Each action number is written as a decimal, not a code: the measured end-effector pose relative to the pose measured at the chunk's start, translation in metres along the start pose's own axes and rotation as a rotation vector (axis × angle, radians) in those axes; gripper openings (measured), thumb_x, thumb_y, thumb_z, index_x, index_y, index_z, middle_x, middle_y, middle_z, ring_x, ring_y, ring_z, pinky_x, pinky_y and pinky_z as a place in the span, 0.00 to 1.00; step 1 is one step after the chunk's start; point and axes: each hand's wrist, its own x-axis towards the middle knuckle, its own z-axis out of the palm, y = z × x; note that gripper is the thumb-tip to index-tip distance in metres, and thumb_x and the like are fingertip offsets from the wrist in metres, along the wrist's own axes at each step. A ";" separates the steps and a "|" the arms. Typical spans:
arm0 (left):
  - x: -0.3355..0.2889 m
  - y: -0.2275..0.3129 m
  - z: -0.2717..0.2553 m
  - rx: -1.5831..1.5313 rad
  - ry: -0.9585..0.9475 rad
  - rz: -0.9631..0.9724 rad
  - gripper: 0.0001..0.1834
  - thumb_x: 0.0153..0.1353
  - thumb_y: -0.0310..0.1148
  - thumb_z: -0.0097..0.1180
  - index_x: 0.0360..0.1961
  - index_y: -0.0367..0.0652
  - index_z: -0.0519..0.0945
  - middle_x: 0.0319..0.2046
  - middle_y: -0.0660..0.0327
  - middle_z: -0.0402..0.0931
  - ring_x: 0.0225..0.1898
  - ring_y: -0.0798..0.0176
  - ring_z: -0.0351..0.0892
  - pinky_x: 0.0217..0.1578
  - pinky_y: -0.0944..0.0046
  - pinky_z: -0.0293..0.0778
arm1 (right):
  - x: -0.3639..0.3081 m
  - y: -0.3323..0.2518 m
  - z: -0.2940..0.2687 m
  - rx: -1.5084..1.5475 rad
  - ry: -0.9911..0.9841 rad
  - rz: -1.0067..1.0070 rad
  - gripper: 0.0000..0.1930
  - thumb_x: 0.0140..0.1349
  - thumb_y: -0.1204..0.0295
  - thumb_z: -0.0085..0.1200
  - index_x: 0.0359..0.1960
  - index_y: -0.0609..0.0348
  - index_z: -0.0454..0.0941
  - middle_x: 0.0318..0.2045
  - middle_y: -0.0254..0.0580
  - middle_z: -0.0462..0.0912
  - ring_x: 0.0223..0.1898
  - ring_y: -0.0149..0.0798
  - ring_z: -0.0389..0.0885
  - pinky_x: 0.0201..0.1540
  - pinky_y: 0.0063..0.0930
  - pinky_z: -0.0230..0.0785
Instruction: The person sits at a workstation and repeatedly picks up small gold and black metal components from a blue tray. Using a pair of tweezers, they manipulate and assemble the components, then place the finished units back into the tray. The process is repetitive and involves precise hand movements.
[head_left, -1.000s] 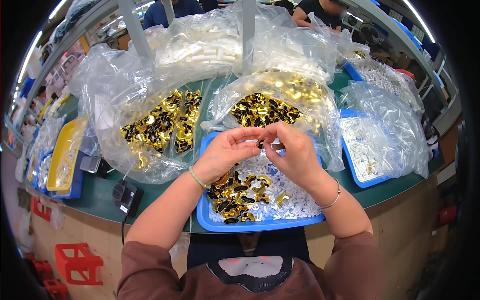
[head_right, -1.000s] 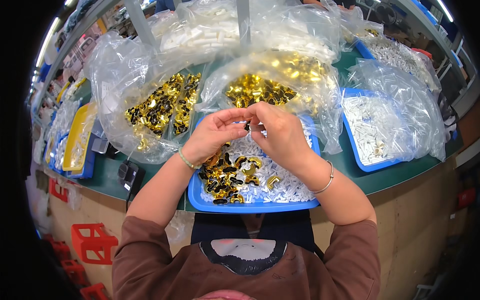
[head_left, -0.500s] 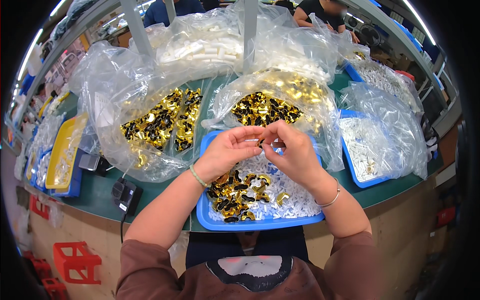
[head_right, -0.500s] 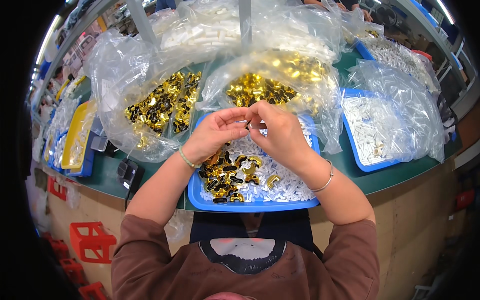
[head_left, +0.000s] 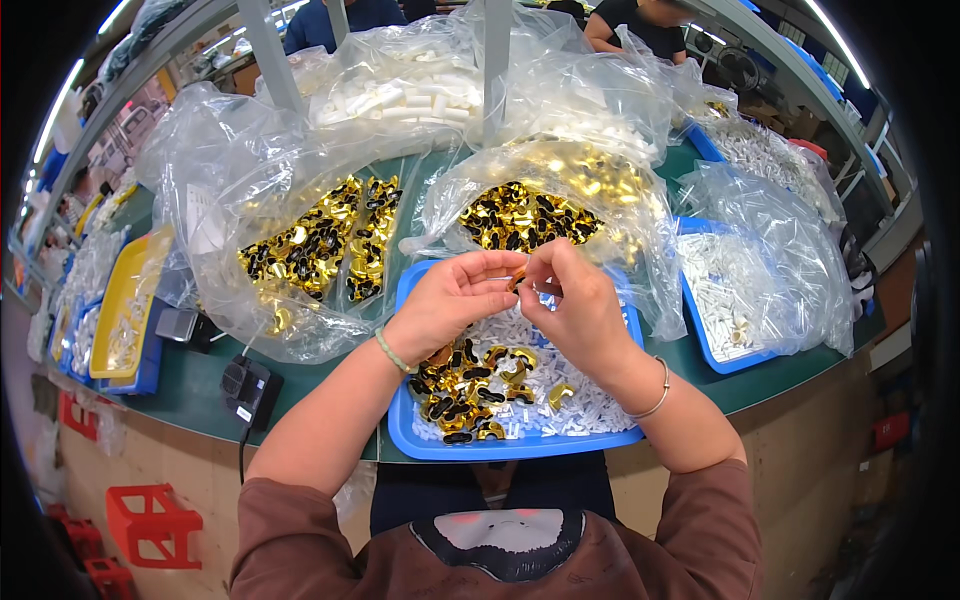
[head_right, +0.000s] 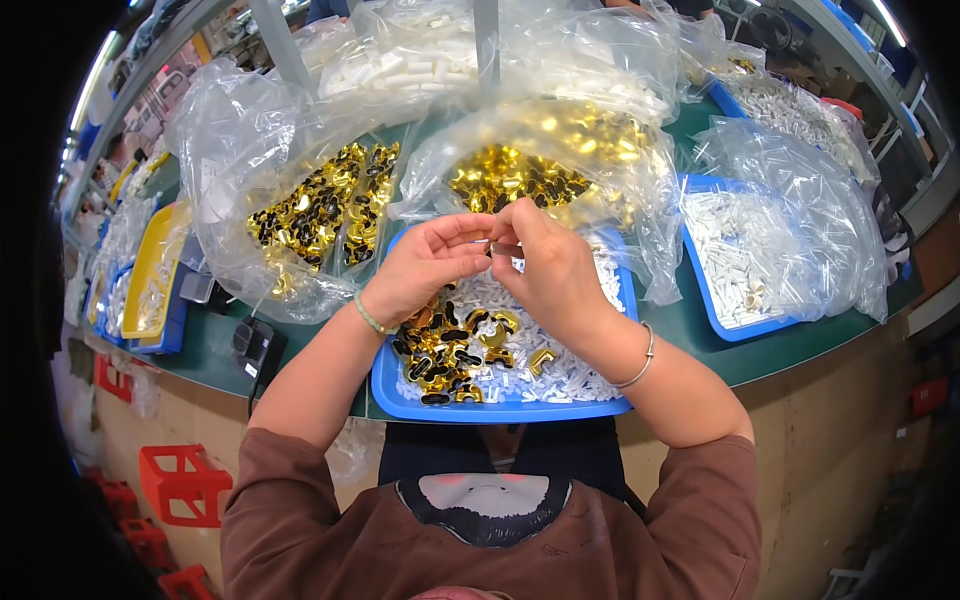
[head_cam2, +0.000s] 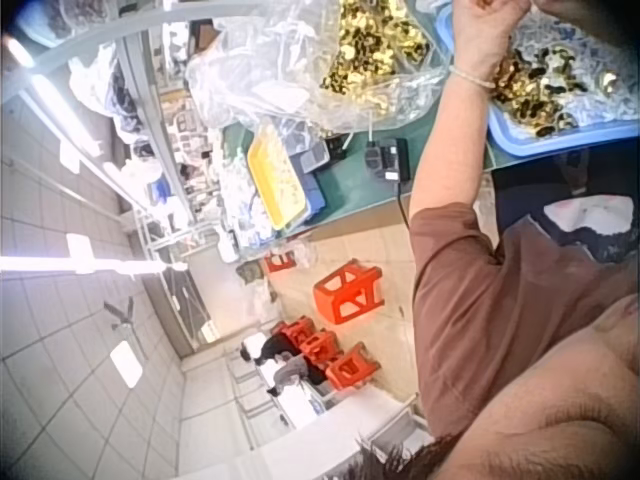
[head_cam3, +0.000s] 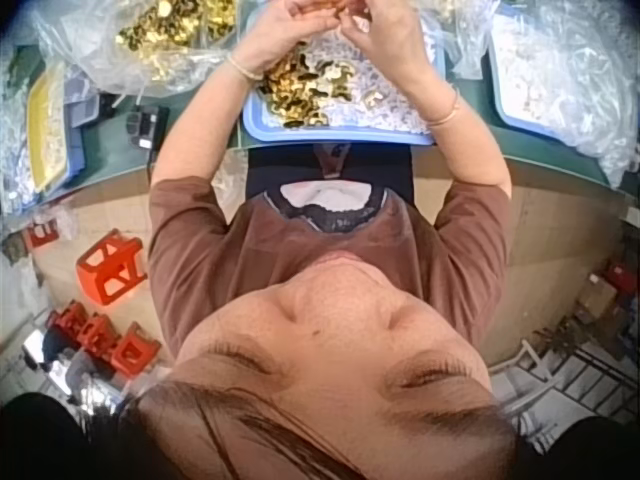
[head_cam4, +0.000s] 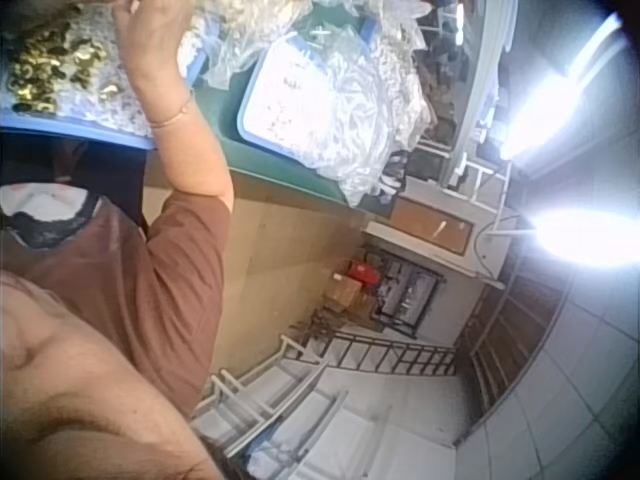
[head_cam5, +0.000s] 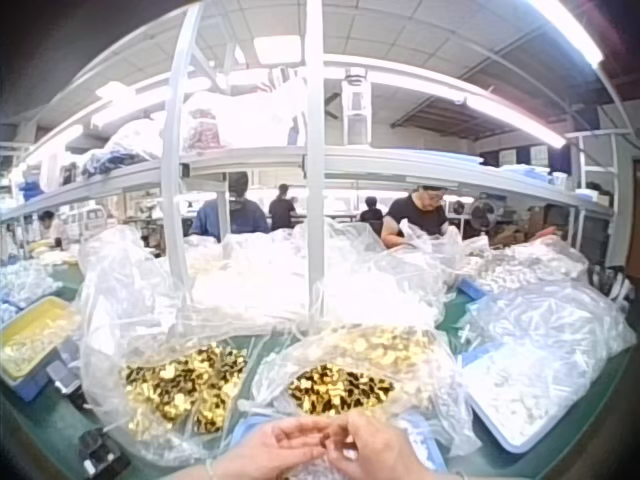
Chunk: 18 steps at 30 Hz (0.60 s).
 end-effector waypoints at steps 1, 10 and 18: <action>0.000 0.001 0.001 -0.001 0.002 0.001 0.24 0.59 0.24 0.61 0.57 0.36 0.72 0.54 0.59 0.74 0.56 0.68 0.73 0.58 0.67 0.68 | 0.000 -0.001 0.000 -0.005 0.012 0.010 0.15 0.47 0.83 0.61 0.35 0.60 0.68 0.30 0.45 0.79 0.32 0.44 0.82 0.35 0.32 0.77; 0.001 -0.001 -0.002 0.022 0.021 0.046 0.21 0.63 0.25 0.54 0.58 0.33 0.73 0.53 0.57 0.76 0.52 0.68 0.76 0.56 0.65 0.71 | 0.005 -0.002 -0.011 0.089 -0.137 0.105 0.12 0.54 0.80 0.60 0.39 0.62 0.74 0.31 0.43 0.76 0.32 0.36 0.78 0.33 0.26 0.74; 0.001 -0.004 -0.004 0.125 0.060 0.066 0.18 0.63 0.25 0.55 0.54 0.33 0.76 0.47 0.58 0.79 0.49 0.68 0.77 0.54 0.66 0.72 | 0.006 0.002 -0.013 0.089 -0.227 0.094 0.10 0.55 0.80 0.59 0.39 0.62 0.77 0.30 0.41 0.78 0.33 0.36 0.79 0.35 0.25 0.76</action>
